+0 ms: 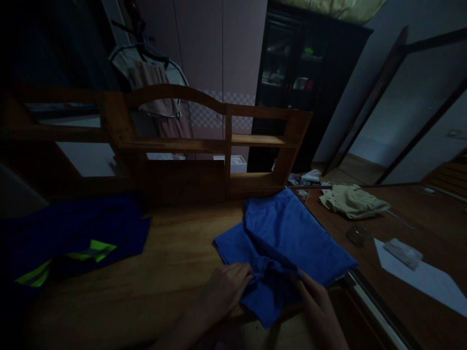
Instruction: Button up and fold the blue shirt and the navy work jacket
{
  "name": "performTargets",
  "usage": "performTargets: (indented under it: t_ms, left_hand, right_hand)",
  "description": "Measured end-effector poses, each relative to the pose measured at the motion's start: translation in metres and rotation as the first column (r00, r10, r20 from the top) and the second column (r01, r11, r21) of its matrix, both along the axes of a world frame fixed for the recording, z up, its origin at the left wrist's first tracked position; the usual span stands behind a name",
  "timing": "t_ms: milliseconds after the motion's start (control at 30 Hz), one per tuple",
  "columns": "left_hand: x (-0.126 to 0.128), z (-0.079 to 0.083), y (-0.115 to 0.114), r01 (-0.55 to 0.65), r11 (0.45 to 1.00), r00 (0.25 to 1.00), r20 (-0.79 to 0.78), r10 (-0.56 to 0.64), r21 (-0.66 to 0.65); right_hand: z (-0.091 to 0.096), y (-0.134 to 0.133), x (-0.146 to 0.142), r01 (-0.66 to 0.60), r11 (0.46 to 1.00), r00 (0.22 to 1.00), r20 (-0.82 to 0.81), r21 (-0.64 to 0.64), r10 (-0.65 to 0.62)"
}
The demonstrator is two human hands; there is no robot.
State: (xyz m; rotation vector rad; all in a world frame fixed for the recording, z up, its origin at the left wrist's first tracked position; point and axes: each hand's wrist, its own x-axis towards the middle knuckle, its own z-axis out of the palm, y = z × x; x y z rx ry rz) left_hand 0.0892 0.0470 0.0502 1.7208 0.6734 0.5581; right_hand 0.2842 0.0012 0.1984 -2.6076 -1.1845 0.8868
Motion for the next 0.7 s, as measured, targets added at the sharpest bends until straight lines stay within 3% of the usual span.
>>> performTargets:
  t_ms: [167, 333, 433, 533, 600, 700]
  left_hand:
    - [-0.012, 0.027, 0.003, -0.019, 1.0, 0.994, 0.11, 0.019, -0.008]
    - [-0.003, 0.018, -0.035, -0.004, 0.983, 0.981, 0.194, -0.032, 0.183]
    - [-0.009, 0.009, -0.04, -0.03, 0.998, 0.988, 0.155, 0.022, 0.052]
    - [-0.021, 0.006, -0.029, -0.088, 0.993, 0.992, 0.086, 0.096, -0.084]
    - [-0.021, 0.003, -0.027, -0.079, 0.997, 0.993, 0.091, 0.08, -0.016]
    - [-0.005, -0.006, -0.044, -0.031, 0.969, 0.994, 0.105, 0.005, 0.246]
  right_hand:
    - [0.025, -0.001, 0.002, 0.02, 0.998, 1.0, -0.021, -0.055, -0.021]
    - [0.046, -0.01, 0.009, -0.171, 0.964, 0.984, -0.092, -0.201, 0.155]
    - [0.049, -0.025, 0.016, -0.256, 0.936, 0.966, -0.092, -0.242, 0.241]
    - [0.045, -0.028, 0.012, -0.244, 0.946, 0.967, 0.015, -0.213, 0.253]
    - [0.039, -0.02, 0.002, -0.262, 0.942, 0.953, 0.095, -0.208, 0.286]
    - [0.021, -0.003, -0.016, -0.379, 0.895, 0.895, 0.151, -0.235, 0.419]
